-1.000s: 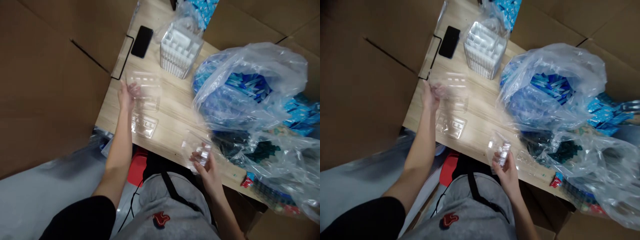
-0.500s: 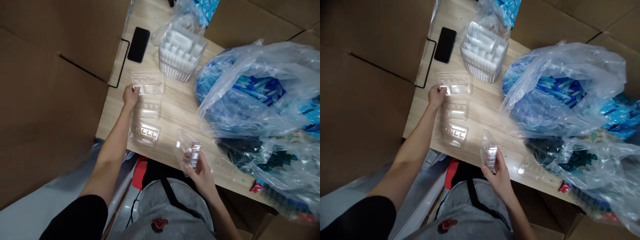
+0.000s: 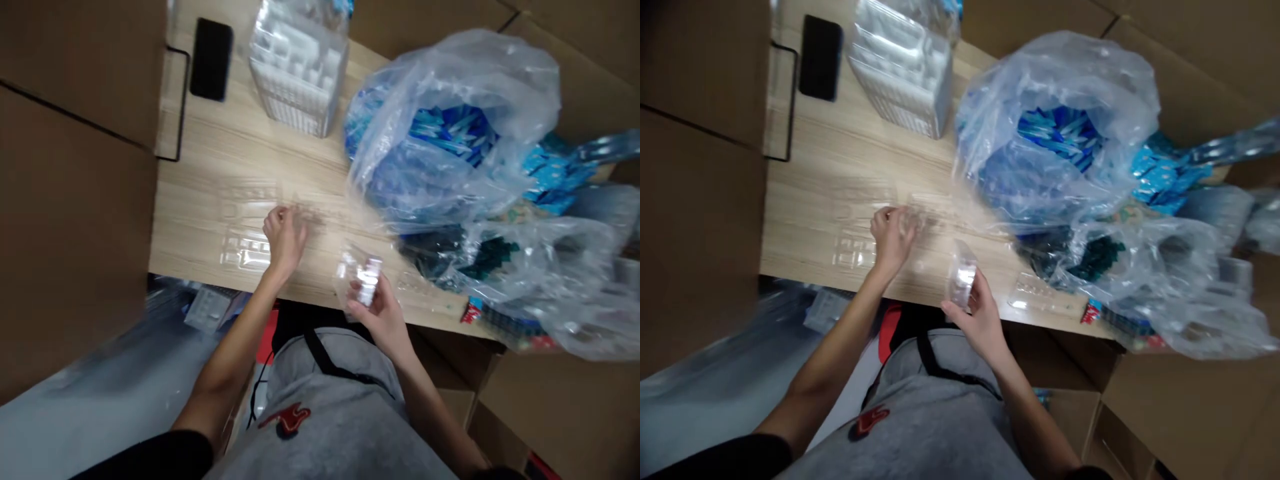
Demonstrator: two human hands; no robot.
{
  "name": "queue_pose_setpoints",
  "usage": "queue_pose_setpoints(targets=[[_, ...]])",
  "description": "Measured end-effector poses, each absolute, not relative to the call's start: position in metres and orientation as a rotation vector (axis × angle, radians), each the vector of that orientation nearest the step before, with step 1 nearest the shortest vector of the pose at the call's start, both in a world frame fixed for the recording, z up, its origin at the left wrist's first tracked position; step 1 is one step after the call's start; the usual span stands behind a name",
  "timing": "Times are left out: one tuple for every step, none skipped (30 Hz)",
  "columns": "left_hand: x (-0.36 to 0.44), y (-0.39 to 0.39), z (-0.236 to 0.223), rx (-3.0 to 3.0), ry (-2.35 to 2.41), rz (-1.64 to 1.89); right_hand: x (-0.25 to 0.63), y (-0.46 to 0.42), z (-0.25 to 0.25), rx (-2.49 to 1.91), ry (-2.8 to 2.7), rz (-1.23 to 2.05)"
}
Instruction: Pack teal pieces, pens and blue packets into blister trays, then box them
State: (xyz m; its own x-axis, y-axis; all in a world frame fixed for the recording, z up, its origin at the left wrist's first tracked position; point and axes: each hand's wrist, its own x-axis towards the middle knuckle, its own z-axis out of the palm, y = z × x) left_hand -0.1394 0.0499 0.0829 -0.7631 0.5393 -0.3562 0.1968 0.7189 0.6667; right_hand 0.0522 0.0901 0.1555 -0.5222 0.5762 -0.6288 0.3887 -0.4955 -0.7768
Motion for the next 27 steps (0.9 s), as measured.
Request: queue_pose_setpoints(targets=[[-0.132, 0.040, 0.098, 0.624, 2.224, 0.901, 0.051, 0.089, 0.157, -1.438, -1.483, 2.156], [-0.124, 0.030, 0.114, 0.685, 2.055, 0.961, 0.050, 0.087, 0.159, -1.405, -1.475, 2.152], [-0.116, 0.020, 0.129, 0.726, 1.801, 1.075, 0.050, 0.086, 0.160, -1.364, -1.481, 2.149], [-0.109, 0.012, 0.142, 0.725, 1.640, 1.149, 0.051, 0.084, 0.162, -1.319, -1.497, 2.147], [-0.101, 0.006, 0.152, 0.709, 1.510, 1.209, 0.053, 0.082, 0.164, -1.278, -1.518, 2.144], [-0.094, 0.002, 0.160, 0.684, 1.429, 1.249, 0.055, 0.081, 0.167, -1.243, -1.537, 2.145], [-0.087, 0.000, 0.166, 0.662, 1.403, 1.265, 0.058, 0.080, 0.169, -1.214, -1.552, 2.153], [-0.080, -0.001, 0.170, 0.652, 1.399, 1.270, 0.061, 0.078, 0.171, -1.188, -1.559, 2.166], [-0.073, -0.001, 0.172, 0.655, 1.408, 1.272, 0.065, 0.077, 0.173, -1.165, -1.559, 2.180], [-0.067, -0.001, 0.174, 0.665, 1.431, 1.276, 0.068, 0.075, 0.174, -1.140, -1.554, 2.196], [-0.061, -0.002, 0.176, 0.675, 1.465, 1.285, 0.072, 0.074, 0.175, -1.121, -1.544, 2.209], [-0.056, -0.003, 0.178, 0.679, 1.507, 1.302, 0.075, 0.073, 0.175, -1.113, -1.529, 2.213], [-0.051, -0.006, 0.179, 0.667, 1.556, 1.332, 0.079, 0.073, 0.174, -1.125, -1.509, 2.206], [-0.048, -0.010, 0.178, 0.633, 1.604, 1.376, 0.082, 0.073, 0.173, -1.159, -1.487, 2.188], [-0.047, -0.014, 0.176, 0.566, 1.643, 1.437, 0.087, 0.076, 0.172, -1.211, -1.458, 2.156], [-0.048, -0.018, 0.172, 0.468, 1.665, 1.517, 0.091, 0.080, 0.170, -1.272, -1.418, 2.114], [-0.052, -0.022, 0.165, 0.347, 1.669, 1.600, 0.097, 0.086, 0.169, -1.329, -1.368, 2.064], [-0.059, -0.025, 0.156, 0.220, 1.665, 1.668, 0.102, 0.093, 0.169, -1.373, -1.313, 2.020], [-0.067, -0.028, 0.144, 0.117, 1.667, 1.697, 0.108, 0.101, 0.169, -1.400, -1.260, 1.989], [-0.075, -0.029, 0.130, 0.051, 1.682, 1.684, 0.113, 0.109, 0.170, -1.411, -1.216, 1.972], [-0.083, -0.030, 0.115, 0.027, 1.723, 1.632, 0.117, 0.117, 0.172, -1.412, -1.184, 1.963], [-0.091, -0.029, 0.099, 0.036, 1.776, 1.557, 0.119, 0.124, 0.174, -1.413, -1.164, 1.956], [-0.096, -0.027, 0.084, 0.049, 1.825, 1.491, 0.120, 0.130, 0.176, -1.417, -1.156, 1.944], [-0.099, -0.025, 0.069, 0.066, 1.875, 1.433, 0.120, 0.135, 0.179, -1.421, -1.158, 1.926], [-0.099, -0.023, 0.057, 0.078, 1.924, 1.391, 0.119, 0.138, 0.181, -1.424, -1.164, 1.905], [-0.098, -0.021, 0.047, 0.087, 1.980, 1.360, 0.117, 0.140, 0.182, -1.427, -1.171, 1.887], [-0.095, -0.019, 0.040, 0.101, 2.050, 1.327, 0.114, 0.141, 0.183, -1.431, -1.176, 1.876]])
